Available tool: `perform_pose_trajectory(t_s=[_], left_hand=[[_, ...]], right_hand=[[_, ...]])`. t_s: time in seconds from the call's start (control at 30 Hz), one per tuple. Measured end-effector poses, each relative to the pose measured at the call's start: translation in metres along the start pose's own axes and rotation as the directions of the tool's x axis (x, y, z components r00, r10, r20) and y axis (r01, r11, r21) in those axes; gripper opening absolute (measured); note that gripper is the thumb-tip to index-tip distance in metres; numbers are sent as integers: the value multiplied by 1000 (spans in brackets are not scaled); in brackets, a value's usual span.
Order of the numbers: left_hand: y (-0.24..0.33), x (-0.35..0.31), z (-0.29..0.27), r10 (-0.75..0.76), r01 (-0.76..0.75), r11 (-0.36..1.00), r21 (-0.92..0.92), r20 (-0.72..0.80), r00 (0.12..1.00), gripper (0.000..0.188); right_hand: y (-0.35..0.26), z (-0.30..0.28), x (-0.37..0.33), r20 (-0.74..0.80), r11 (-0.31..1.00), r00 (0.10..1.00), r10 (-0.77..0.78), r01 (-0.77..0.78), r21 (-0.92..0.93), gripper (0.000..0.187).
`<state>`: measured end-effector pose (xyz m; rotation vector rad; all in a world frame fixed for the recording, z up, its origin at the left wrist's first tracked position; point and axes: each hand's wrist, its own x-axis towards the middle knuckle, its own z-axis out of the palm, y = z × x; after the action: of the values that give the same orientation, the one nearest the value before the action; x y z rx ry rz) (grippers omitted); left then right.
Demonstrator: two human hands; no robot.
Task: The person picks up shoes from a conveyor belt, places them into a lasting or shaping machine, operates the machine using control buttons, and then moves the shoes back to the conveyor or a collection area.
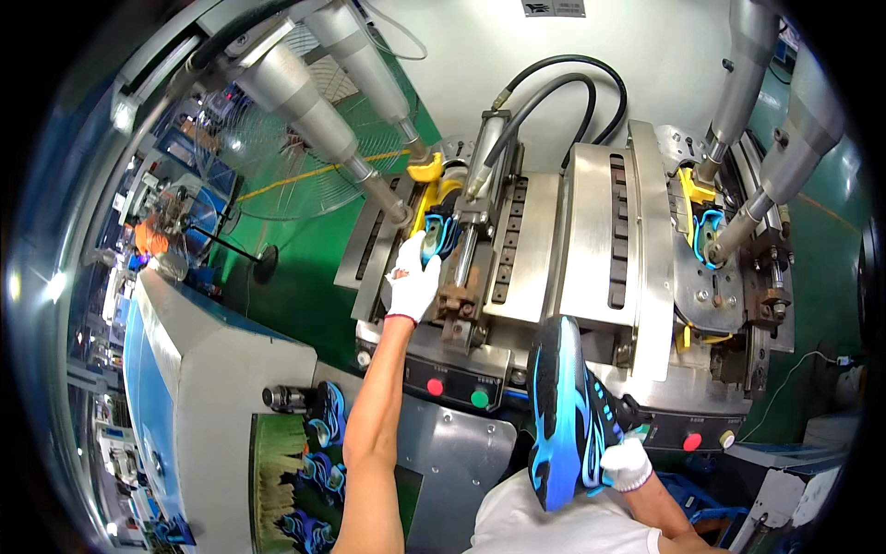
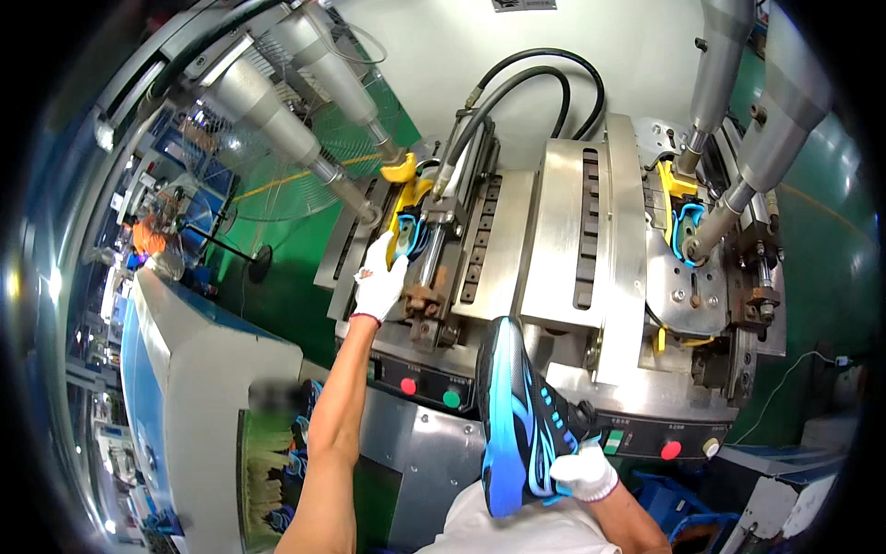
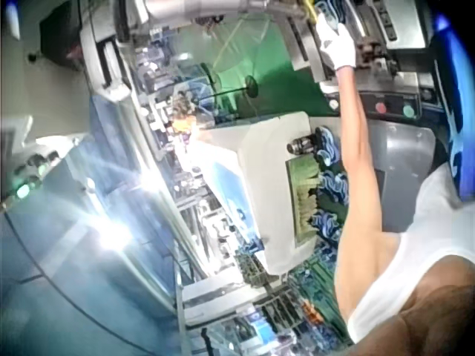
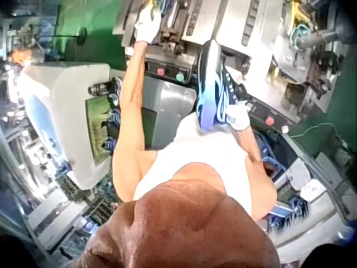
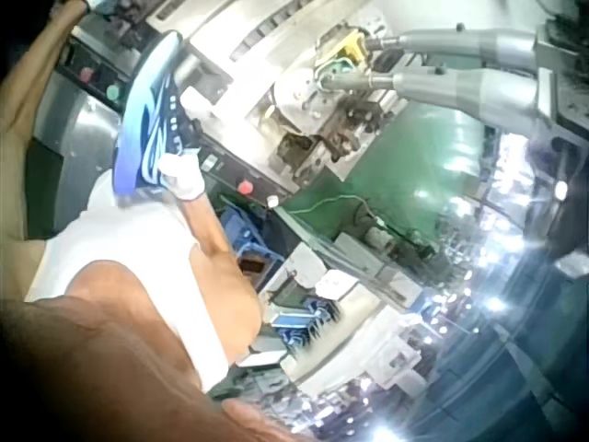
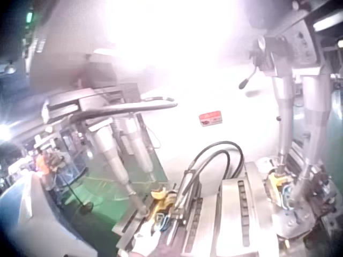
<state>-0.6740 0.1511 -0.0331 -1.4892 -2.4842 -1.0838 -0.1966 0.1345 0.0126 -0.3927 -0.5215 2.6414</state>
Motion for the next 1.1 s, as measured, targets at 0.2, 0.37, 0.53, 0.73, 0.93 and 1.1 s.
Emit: perform_pose_trajectory(t_s=[0.2,0.37,0.53,0.73,0.93,1.1], left_hand=[[-15,73,58,-84,87,972,217,-24,996,75],[-39,113,68,-257,170,872,459,133,957,72],[-23,130,5,-178,137,937,320,101,979,69],[28,-14,-130,-72,70,997,-18,-236,969,63],[17,-233,-178,-280,269,960,-81,-201,939,58],[18,-397,-157,-711,723,688,67,-136,689,56]], right_hand=[[-8,14,4,-62,979,991,-122,110,-174,102],[-17,52,17,-166,983,980,-111,83,-162,101],[-1,39,37,-248,965,956,-157,95,-245,93],[11,33,82,-307,957,947,-98,6,-290,65],[29,129,291,-125,917,990,-72,17,-399,23],[59,103,486,-336,741,884,-326,18,-671,25]])
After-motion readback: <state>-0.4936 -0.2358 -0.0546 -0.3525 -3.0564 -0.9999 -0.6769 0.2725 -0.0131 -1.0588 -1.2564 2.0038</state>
